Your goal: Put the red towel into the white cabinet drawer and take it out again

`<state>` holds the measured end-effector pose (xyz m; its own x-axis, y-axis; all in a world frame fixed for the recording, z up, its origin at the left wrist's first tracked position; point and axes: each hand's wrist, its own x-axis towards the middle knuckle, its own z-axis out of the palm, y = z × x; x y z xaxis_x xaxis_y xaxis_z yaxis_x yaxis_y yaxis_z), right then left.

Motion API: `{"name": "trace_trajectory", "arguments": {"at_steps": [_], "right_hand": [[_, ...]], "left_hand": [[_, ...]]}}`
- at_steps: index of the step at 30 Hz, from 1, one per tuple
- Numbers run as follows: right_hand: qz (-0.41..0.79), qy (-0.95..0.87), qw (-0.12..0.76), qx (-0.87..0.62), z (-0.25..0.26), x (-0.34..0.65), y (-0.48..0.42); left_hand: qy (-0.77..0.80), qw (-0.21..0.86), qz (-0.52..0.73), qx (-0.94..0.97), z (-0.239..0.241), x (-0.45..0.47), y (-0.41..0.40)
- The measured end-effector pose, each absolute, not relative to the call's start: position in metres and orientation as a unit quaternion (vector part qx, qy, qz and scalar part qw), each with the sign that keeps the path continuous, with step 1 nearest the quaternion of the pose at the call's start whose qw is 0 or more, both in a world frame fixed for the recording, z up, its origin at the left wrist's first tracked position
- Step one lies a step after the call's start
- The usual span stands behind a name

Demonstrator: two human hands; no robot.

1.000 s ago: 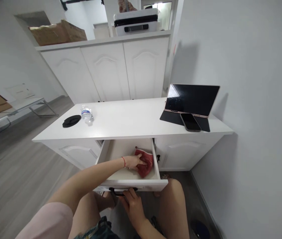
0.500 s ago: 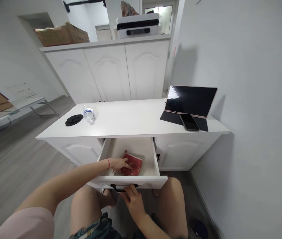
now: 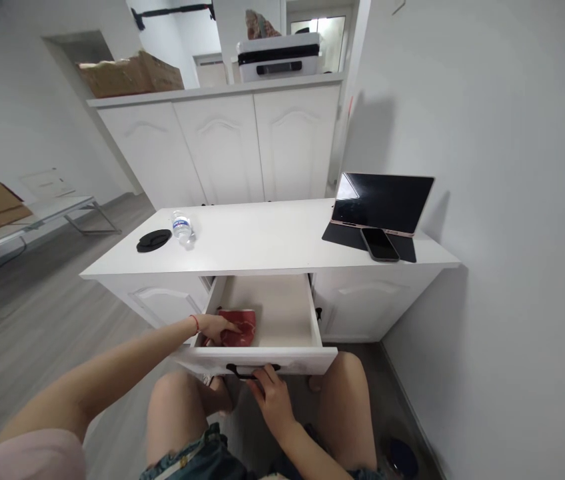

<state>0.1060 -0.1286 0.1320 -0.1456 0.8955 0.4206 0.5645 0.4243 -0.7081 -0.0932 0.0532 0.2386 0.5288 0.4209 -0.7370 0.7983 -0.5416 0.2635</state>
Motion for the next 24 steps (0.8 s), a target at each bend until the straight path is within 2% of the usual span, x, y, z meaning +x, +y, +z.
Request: {"name": "trace_trajectory", "arguments": {"at_steps": [4, 8, 16, 24], "right_hand": [[0.198, -0.728, 0.421, -0.504, 0.134, 0.106, -0.129], [0.184, -0.736, 0.402, -0.512, 0.138, 0.106, -0.13], [0.143, -0.752, 0.351, -0.539, 0.143, 0.105, -0.116], [0.198, -0.722, 0.35, -0.563, 0.155, 0.105, -0.088]], "left_hand": [[0.393, 0.3, -0.306, 0.814, 0.249, -0.092, 0.052], [0.459, 0.281, -0.21, 0.816, 0.27, -0.098, 0.045], [0.564, 0.212, 0.151, 0.784, 0.312, -0.137, 0.013], [0.643, 0.111, 0.483, 0.584, 0.314, -0.171, -0.049]]}}
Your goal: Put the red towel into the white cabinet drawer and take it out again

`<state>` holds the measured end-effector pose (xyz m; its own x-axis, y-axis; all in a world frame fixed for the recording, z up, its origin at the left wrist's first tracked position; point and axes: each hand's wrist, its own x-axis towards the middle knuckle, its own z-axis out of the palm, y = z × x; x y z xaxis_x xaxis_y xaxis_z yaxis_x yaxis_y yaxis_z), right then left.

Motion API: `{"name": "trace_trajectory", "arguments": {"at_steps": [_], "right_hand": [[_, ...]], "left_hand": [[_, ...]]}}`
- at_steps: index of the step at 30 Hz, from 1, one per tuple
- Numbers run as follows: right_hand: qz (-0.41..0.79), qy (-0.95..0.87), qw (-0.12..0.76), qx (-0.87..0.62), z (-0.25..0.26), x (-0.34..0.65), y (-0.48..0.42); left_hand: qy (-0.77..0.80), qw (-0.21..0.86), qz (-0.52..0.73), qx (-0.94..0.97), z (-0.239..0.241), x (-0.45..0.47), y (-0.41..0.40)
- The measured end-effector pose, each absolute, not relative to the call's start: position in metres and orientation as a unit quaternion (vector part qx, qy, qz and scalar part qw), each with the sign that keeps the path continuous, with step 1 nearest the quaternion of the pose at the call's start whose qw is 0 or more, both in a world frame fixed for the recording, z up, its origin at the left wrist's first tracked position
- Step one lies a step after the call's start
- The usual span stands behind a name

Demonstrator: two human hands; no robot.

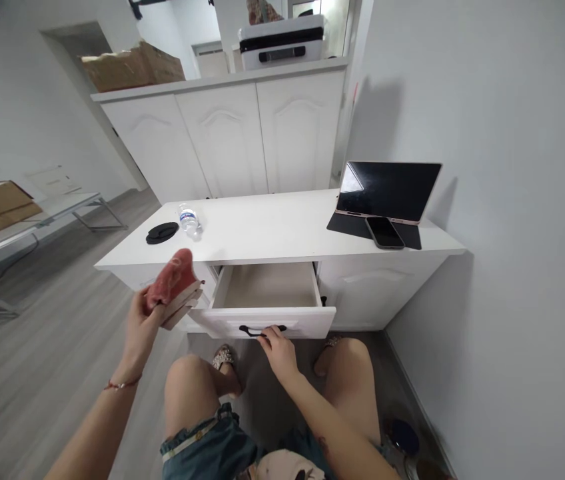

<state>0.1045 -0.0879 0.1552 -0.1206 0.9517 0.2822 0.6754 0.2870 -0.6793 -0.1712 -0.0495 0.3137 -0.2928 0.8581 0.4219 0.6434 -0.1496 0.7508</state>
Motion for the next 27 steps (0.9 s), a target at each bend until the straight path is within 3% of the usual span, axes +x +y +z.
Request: {"name": "trace_trajectory", "arguments": {"at_steps": [6, 12, 15, 20, 27], "right_hand": [[0.214, -0.713, 0.35, -0.568, 0.164, 0.105, -0.076], [0.207, -0.713, 0.348, -0.573, 0.167, 0.105, -0.068], [0.213, -0.71, 0.352, -0.571, 0.166, 0.105, -0.065], [0.216, -0.708, 0.354, -0.572, 0.165, 0.105, -0.06], [0.196, -0.709, 0.359, -0.575, 0.164, 0.103, -0.056]], "left_hand": [[0.686, -0.02, 0.512, 0.516, 0.286, -0.157, -0.101], [0.638, 0.035, 0.435, 0.635, 0.234, -0.104, -0.099], [0.632, 0.007, 0.418, 0.653, 0.219, -0.087, -0.085], [0.626, -0.084, 0.379, 0.676, 0.222, -0.089, -0.066], [0.602, -0.106, 0.26, 0.747, 0.236, -0.088, -0.049]]}}
